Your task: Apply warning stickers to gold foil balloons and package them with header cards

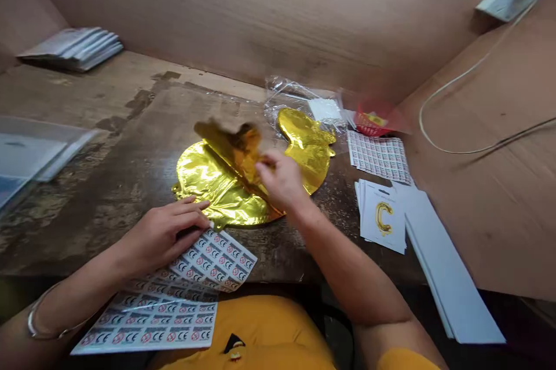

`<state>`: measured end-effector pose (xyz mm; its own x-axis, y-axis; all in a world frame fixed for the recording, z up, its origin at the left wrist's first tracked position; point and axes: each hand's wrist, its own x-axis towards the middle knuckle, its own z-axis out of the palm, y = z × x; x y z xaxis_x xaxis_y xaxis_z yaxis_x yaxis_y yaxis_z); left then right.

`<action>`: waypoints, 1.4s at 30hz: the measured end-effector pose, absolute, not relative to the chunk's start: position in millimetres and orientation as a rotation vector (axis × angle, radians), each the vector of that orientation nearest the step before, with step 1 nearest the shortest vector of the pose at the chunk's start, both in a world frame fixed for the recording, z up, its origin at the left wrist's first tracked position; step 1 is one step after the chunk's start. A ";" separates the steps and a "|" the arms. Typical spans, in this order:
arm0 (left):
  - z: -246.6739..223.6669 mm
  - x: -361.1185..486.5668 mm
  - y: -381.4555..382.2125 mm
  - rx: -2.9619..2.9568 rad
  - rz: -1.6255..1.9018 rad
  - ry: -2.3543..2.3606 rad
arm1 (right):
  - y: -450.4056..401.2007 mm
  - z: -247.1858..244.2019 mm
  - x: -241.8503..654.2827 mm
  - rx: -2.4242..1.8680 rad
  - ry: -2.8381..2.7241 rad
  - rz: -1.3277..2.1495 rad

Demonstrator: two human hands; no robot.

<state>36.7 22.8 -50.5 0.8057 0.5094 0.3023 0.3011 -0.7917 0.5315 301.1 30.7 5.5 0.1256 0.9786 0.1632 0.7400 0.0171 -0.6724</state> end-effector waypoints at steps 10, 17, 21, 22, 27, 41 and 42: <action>-55.4 38.3 24.9 2.522 0.566 0.627 | 78.5 -9.5 461.4 -2.180 -1.120 -0.046; -29.2 27.9 11.0 2.069 0.771 0.758 | -2.7 20.9 332.6 -1.753 -1.672 -0.019; -16.3 31.2 -15.5 1.583 0.951 0.994 | -61.9 27.9 261.8 -1.524 -1.938 0.796; -16.0 33.6 -21.8 1.502 0.980 1.005 | -67.6 25.5 253.8 -1.515 -1.903 0.901; -20.4 41.7 -39.6 1.143 1.049 0.994 | -53.5 14.2 252.2 -1.510 -1.753 1.174; -30.7 46.1 -48.6 0.932 0.834 1.022 | -57.0 23.4 227.4 -1.260 -2.194 0.010; -30.0 46.9 -49.7 0.937 0.849 1.029 | -59.5 22.5 222.5 -1.230 -2.230 0.037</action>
